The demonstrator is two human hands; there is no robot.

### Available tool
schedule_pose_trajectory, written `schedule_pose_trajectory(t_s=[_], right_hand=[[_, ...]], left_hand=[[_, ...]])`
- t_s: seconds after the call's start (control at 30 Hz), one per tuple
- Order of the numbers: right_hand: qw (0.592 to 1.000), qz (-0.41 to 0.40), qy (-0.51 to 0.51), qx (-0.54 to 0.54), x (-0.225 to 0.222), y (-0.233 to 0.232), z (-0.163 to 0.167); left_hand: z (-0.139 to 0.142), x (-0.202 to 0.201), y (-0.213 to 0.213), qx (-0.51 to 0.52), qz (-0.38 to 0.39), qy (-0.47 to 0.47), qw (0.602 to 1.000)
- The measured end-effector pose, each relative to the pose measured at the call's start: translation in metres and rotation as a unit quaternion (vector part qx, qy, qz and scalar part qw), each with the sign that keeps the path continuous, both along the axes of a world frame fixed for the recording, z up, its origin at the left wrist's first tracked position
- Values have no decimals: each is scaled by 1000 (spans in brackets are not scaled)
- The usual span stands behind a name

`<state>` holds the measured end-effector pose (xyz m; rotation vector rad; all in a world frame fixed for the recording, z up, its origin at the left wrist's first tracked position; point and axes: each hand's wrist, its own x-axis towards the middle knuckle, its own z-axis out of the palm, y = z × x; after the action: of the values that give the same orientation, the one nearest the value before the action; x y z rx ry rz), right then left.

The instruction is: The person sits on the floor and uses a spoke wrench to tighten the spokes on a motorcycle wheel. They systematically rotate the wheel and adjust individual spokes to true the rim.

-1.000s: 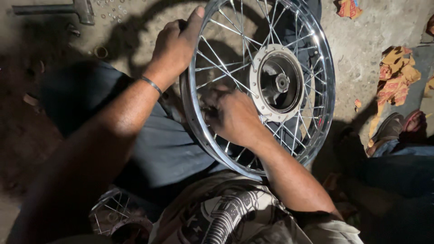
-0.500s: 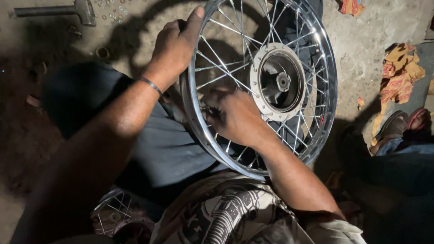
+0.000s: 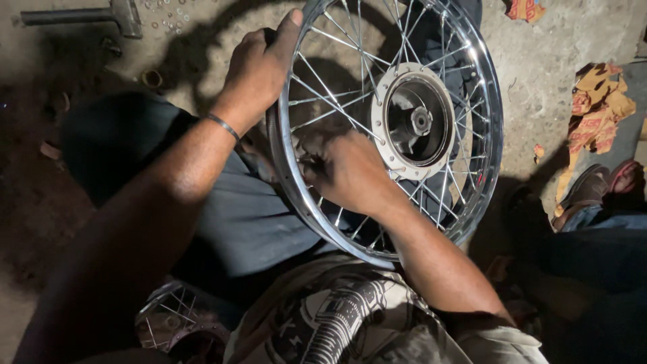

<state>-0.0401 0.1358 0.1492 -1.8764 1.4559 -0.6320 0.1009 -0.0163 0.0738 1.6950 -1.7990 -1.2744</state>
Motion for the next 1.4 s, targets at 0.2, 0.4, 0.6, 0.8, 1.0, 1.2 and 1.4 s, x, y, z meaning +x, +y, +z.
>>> schedule_pose_trajectory(t_s=[0.2,0.4,0.6,0.8,1.0,1.2,1.4], right_hand=[[987,22,95,130,0,1,-6],[992,-23,77,101,0,0,-8],[997,-29,33,64,-1,0,-4],[999,-36,30,24,-1,0,-8],[998,-26,27,60,0,0,-6],[999,23,10,33,0,-4,-5],[994,-31,-90,-48,-36,12,-9]], left_hand=[[4,-1,1,-15,-4,16,1000],[3,-1,1,51,8,29,998],[-1,0,-1,6,-10,9,1000],[2,-1,1,57,2,18,998],[4,-1,1,21,-1,28,999],[0,0,0,17,1,0,1000],[10,-4,-2,1,-6,20,1000]])
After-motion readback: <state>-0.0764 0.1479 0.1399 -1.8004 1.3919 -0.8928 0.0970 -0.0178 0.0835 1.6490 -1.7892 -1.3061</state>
